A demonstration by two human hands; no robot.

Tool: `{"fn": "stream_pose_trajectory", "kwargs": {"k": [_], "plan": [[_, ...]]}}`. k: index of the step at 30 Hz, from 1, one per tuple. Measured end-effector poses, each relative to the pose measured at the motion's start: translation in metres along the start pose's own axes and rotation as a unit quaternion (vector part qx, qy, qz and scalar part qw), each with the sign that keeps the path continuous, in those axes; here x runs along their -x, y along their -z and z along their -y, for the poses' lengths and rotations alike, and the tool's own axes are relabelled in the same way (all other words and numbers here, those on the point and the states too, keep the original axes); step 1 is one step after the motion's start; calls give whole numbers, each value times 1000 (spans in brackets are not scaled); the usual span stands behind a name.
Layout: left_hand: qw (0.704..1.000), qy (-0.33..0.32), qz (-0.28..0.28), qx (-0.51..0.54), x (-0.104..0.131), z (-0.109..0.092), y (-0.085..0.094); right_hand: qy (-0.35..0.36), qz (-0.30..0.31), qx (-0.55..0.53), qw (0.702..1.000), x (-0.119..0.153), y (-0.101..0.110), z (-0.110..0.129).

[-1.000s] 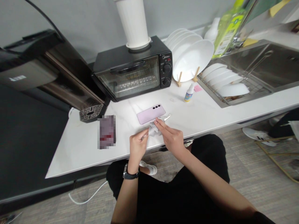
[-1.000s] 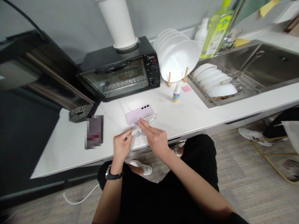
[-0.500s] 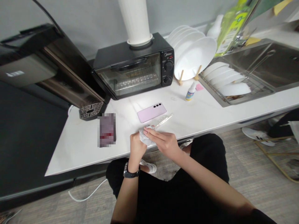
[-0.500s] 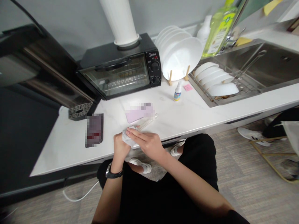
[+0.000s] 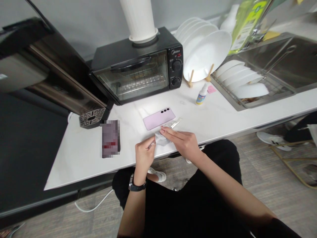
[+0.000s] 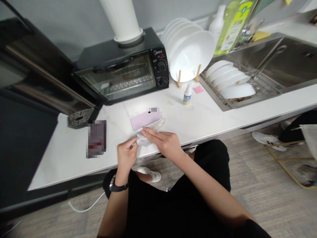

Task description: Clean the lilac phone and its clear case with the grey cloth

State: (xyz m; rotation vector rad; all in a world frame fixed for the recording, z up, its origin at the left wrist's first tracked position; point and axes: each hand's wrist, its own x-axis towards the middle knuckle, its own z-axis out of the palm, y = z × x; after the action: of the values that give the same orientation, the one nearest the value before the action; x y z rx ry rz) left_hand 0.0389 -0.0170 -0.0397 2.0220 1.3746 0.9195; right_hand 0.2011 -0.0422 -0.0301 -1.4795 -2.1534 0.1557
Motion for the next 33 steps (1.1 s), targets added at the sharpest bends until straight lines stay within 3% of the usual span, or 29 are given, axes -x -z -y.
{"fn": "stream_pose_trajectory", "kwargs": {"k": [8,13,22,33], "plan": [[999,-5,-9,39,-2,-6,-3,-50,-43,5,998,-4,12,-23],[999,-8,-5,49,-1,-7,0,-75,-68,18,995,-5,14,-25],[998,-24,1,54,1,-6,0,-91,-128,5,987,0,-1,-3],[999,-34,-16,-10,4,3,5,-38,-50,-26,998,1,-15,34]]}}
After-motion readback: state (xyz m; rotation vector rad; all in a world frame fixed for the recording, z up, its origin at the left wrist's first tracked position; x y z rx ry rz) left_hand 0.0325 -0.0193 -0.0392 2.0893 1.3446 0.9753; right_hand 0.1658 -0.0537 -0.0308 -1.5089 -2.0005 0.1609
